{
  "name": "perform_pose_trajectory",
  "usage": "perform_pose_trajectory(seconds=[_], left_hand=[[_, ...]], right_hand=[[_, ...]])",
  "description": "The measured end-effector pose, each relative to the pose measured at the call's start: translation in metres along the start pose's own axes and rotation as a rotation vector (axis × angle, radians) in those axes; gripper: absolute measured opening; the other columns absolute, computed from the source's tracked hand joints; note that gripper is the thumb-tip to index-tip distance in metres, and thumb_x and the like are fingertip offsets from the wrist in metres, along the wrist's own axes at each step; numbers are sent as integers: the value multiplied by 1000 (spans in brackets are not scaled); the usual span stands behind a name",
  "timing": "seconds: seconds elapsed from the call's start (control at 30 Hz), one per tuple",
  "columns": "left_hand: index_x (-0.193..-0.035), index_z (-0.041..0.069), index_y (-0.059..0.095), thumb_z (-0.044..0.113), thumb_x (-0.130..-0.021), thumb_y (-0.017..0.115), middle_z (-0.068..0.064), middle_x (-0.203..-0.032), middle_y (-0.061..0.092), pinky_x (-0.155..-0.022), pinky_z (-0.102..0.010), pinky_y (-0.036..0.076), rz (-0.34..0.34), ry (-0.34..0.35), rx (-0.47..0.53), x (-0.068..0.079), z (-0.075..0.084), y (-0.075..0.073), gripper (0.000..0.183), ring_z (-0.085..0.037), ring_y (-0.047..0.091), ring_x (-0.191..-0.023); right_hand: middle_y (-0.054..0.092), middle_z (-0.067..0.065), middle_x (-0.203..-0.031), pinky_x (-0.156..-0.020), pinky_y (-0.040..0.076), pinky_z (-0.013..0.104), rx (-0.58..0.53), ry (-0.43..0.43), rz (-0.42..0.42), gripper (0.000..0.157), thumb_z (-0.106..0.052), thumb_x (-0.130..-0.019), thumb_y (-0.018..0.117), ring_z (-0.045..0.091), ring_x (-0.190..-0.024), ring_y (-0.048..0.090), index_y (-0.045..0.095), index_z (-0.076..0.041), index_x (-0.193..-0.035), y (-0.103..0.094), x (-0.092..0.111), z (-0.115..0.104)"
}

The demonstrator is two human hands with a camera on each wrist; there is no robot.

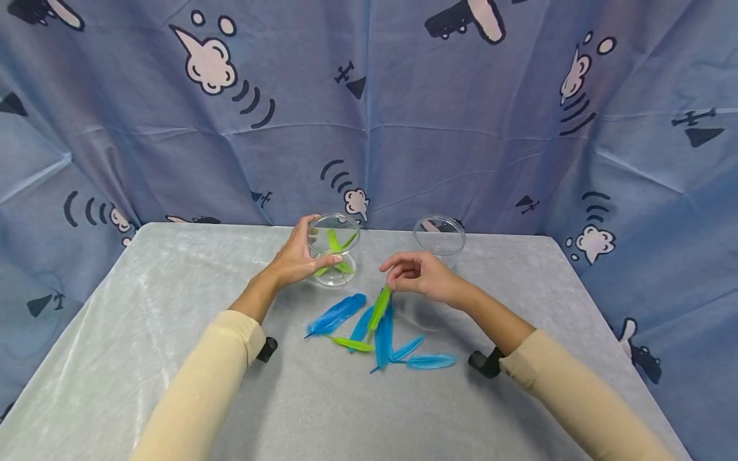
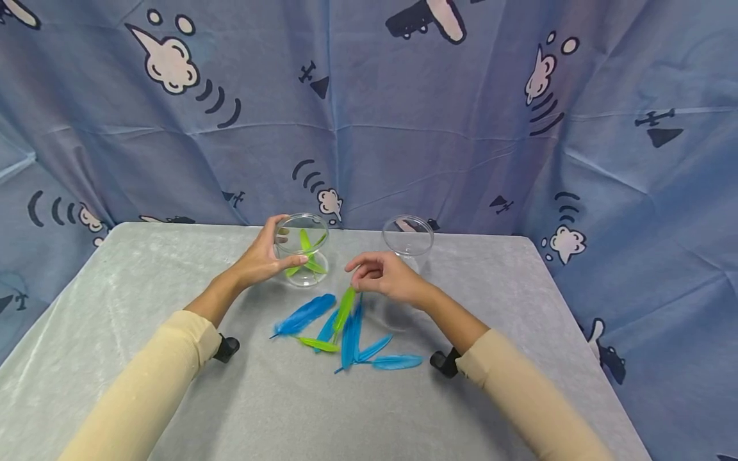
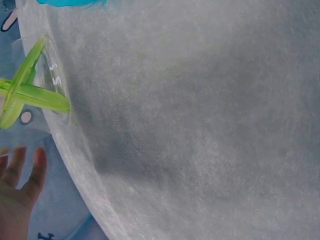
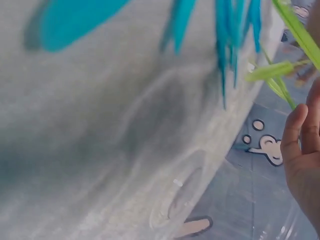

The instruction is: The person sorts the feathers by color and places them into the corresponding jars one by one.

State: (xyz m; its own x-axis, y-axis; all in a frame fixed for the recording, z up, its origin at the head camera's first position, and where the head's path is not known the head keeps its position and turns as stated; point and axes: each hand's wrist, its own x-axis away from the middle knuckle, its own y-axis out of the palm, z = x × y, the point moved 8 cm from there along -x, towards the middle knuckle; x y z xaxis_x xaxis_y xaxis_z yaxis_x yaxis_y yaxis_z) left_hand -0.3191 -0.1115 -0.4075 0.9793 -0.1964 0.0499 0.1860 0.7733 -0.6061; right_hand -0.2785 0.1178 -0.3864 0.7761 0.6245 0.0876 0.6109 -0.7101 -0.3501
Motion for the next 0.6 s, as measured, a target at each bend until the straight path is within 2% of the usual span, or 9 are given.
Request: perform_pose_trajectory(seconds=[0.1, 0.23, 0.43, 0.6], left_hand=[[-156, 21, 14, 46, -83, 77, -11, -161, 21, -113, -60, 28, -1, 3, -1, 0, 0, 0, 99, -36, 31, -143], [-156, 20, 15, 46, -83, 77, -12, -160, 21, -112, -60, 28, 0, 14, 1, 0, 1, 0, 99, -36, 32, -142], [-156, 20, 15, 46, -83, 78, -12, -160, 22, -113, -59, 28, -3, 30, 13, 0, 3, 1, 100, -35, 32, -142], [-156, 21, 14, 50, -81, 77, -12, -160, 23, -111, -59, 30, -6, 21, 6, -1, 0, 0, 102, -35, 36, -140]], right_hand=[[68, 14, -101, -89, 55, 42, -55, 21, 42, 32, -3, -94, 66, 22, -92, 68, 60, 4, -125, -10, 1, -6], [67, 13, -102, -86, 56, 32, -82, 24, 106, 33, -4, -95, 65, 20, -92, 69, 59, 4, -126, -22, 2, -15], [68, 9, -100, -85, 57, 36, -117, -23, 222, 28, -2, -94, 66, 19, -88, 70, 62, 4, -121, -41, 1, -29], [69, 4, -97, -81, 57, 31, -140, -71, 303, 23, -4, -93, 68, 18, -86, 69, 65, 0, -116, -56, -2, -42]])
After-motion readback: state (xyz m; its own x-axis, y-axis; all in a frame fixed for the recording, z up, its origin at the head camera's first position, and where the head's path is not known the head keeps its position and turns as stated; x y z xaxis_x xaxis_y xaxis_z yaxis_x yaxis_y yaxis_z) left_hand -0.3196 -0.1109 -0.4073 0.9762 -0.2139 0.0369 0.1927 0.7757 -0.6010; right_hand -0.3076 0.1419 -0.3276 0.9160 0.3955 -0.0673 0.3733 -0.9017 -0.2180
